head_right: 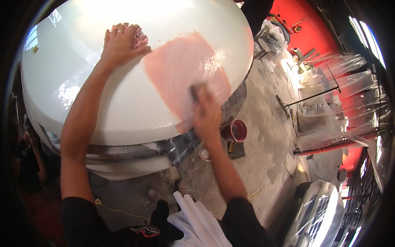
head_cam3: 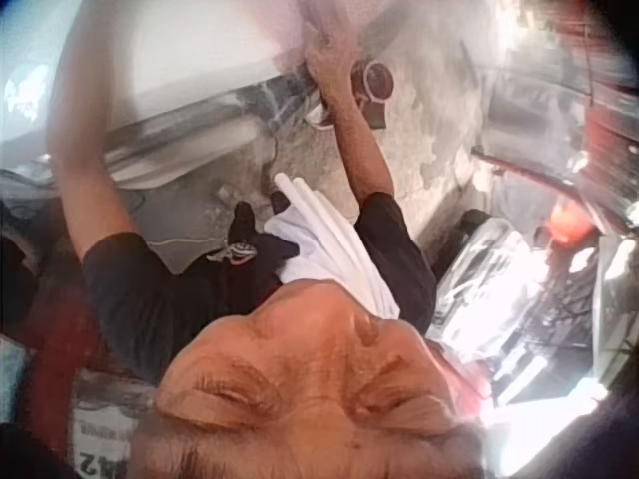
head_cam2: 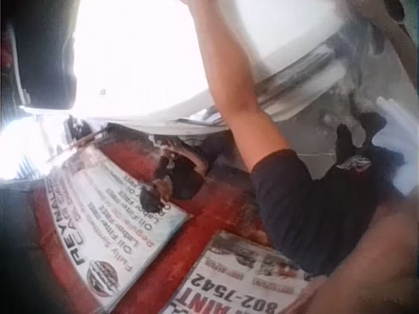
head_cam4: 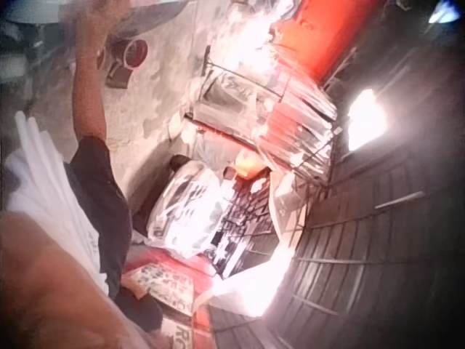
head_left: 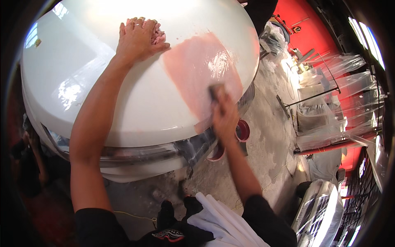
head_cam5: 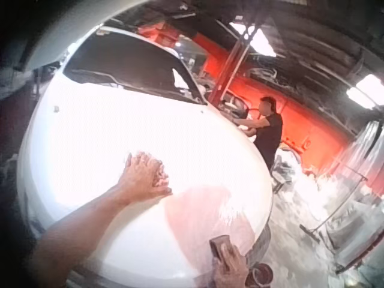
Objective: The person sands a pink filler patch on the hood of a white car using a sanding block. They repeatedly dip the block into a bucket of water and continue sanding the same area.
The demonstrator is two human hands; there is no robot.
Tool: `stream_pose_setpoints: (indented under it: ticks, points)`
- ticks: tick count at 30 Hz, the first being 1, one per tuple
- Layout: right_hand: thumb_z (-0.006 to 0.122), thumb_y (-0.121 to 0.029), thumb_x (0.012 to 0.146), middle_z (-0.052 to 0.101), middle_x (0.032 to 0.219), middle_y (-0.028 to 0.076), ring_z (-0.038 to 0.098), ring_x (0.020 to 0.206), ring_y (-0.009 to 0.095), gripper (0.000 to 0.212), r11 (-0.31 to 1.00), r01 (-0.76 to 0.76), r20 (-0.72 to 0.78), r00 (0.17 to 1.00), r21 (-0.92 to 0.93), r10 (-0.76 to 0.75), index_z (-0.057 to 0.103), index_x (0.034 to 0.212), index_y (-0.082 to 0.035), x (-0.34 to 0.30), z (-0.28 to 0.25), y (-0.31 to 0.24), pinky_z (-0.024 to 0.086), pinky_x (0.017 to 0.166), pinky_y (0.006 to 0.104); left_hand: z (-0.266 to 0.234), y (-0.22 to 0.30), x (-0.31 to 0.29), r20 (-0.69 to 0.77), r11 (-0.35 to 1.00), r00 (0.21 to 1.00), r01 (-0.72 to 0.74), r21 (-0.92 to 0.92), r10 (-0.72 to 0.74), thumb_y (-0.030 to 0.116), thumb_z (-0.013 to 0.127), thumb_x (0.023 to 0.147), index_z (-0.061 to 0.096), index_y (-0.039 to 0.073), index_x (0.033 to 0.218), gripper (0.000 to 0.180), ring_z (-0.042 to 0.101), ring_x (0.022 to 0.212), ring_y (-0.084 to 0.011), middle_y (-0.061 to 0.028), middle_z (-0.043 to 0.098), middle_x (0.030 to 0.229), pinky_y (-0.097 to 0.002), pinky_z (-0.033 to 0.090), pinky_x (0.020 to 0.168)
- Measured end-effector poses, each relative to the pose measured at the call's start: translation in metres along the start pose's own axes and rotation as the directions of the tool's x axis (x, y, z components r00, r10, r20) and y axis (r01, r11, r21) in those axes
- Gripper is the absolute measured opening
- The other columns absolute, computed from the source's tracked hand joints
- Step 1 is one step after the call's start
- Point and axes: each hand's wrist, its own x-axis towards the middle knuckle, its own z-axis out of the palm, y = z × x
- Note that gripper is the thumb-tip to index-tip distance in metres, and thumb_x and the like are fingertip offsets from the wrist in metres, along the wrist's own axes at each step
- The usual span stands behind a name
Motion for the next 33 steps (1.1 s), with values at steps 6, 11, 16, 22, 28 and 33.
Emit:
stream_pose_setpoints:
  ticks: [6,11,16,22,28,33]
  points:
    - [0.067,-0.011,0.092,0.072,0.125,0.020,0.068,0.114,0.041,0.041,0.924,-0.382,0.294,0.885,0.015,0.361,0.069,0.133,-0.005,0.116,-0.012,-0.017,0.054,0.098,0.0445,0.022,-0.007,0.007,-0.093,0.996,0.991,-0.089,0.025,0.091,0.052,0.067,0.098,0.062,0.016,0.133,0.050,0.050,0.138,-0.0406,-0.0145,0.063,0.137,-0.0581,0.033,0.118]
    - [0.066,-0.009,0.091,0.069,0.133,0.018,0.068,0.116,0.041,0.045,0.999,0.045,0.207,0.977,0.027,-0.050,0.068,0.135,-0.006,0.043,0.004,-0.024,0.054,0.101,0.0434,0.023,-0.022,0.005,-0.138,0.984,0.975,-0.177,-0.003,0.175,0.044,0.068,0.100,0.063,0.010,0.127,0.044,0.060,0.125,-0.0395,-0.0134,0.068,0.126,-0.0548,0.039,0.114]
    - [0.061,-0.004,0.091,0.068,0.136,0.018,0.067,0.119,0.040,0.044,0.985,0.002,0.325,0.944,0.170,-0.058,0.068,0.134,-0.010,0.093,0.014,0.013,0.054,0.101,0.0465,0.038,-0.007,-0.003,-0.113,0.941,0.939,-0.334,-0.059,0.326,0.041,0.070,0.099,0.064,0.008,0.126,0.042,0.062,0.118,-0.0394,-0.0120,0.069,0.125,-0.0517,0.046,0.104]
    - [0.057,-0.006,0.097,0.067,0.139,0.018,0.063,0.130,0.039,0.042,0.981,0.039,0.336,0.936,0.191,-0.102,0.065,0.138,-0.011,0.094,0.017,-0.026,0.047,0.114,0.0481,0.035,-0.018,0.002,-0.098,0.934,0.935,-0.349,-0.078,0.341,0.039,0.072,0.098,0.064,0.009,0.126,0.042,0.062,0.115,-0.0387,-0.0130,0.070,0.122,-0.0503,0.047,0.102]
    - [0.056,-0.007,0.095,0.068,0.134,0.015,0.066,0.115,0.042,0.041,1.000,-0.014,0.230,0.973,0.006,0.012,0.064,0.134,-0.017,0.153,0.025,-0.005,0.052,0.098,0.0530,0.031,0.004,0.012,-0.196,0.914,0.908,-0.394,-0.101,0.370,0.032,0.075,0.095,0.065,0.006,0.119,0.037,0.063,0.108,-0.0384,-0.0140,0.071,0.116,-0.0520,0.050,0.095]
    - [0.057,-0.012,0.098,0.069,0.129,0.017,0.066,0.112,0.044,0.037,0.975,0.160,0.230,0.954,0.156,-0.194,0.067,0.133,-0.016,0.106,0.031,-0.034,0.052,0.098,0.0560,0.033,0.001,0.001,-0.196,0.941,0.938,-0.315,-0.125,0.288,0.027,0.069,0.099,0.064,0.004,0.121,0.032,0.059,0.124,-0.0437,-0.0203,0.068,0.121,-0.0573,0.040,0.112]
